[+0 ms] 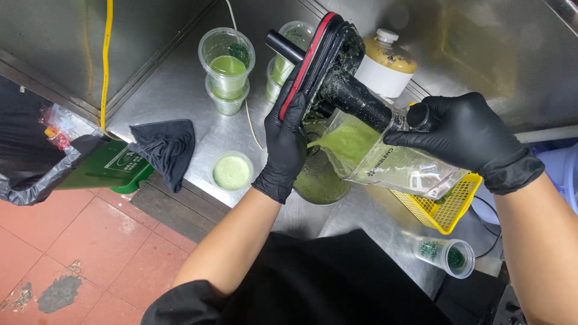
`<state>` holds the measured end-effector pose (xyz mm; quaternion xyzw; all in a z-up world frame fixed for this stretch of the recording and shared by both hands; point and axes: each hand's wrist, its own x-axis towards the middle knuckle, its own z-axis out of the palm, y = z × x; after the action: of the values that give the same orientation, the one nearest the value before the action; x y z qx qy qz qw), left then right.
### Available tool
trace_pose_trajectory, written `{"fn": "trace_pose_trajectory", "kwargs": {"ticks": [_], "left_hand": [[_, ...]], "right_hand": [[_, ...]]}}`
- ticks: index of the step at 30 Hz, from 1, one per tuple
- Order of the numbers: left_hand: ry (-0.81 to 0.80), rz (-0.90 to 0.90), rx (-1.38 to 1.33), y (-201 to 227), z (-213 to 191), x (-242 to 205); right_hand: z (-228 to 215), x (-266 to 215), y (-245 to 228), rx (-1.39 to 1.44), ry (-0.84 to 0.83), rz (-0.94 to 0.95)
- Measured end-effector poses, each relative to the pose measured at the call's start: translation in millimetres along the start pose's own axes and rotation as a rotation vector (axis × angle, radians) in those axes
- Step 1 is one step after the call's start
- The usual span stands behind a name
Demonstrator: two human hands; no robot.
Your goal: The recorder picks several small green fruits from a yellow basket, places them in a blender, adds ice, blends the mixture, and pours the result into a cup.
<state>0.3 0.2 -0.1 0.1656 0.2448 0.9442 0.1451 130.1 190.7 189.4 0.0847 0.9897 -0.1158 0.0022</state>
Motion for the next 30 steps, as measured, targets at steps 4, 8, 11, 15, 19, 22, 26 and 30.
{"fn": "trace_pose_trajectory", "kwargs": {"ticks": [4,8,11,15,19,22,26,30], "left_hand": [[0.026,-0.009,-0.011,-6,-5,0],[-0.003,0.024,-0.03,-2,-2,0],[0.025,0.001,-0.052,-2,-4,-1],[0.023,-0.002,-0.067,-2,-4,0],[0.019,0.03,-0.076,-7,-8,-1],[0.038,-0.003,-0.116,-7,-7,0],[0.044,-0.022,-0.099,0,-3,0],[0.068,-0.008,-0.093,-6,-8,0]], "right_hand": [[-2,0,-2,-0.071,-0.011,0.027],[-3,1,-2,-0.045,-0.051,0.029],[-3,1,-3,-0.092,0.01,-0.035],[-4,2,-4,-0.099,0.0,-0.038],[-7,4,-8,-0.163,-0.035,0.04],[-7,3,-5,-0.052,0.009,-0.047],[-9,5,-8,-0.144,-0.01,-0.054],[-12,7,-13,-0.149,-0.039,0.024]]}}
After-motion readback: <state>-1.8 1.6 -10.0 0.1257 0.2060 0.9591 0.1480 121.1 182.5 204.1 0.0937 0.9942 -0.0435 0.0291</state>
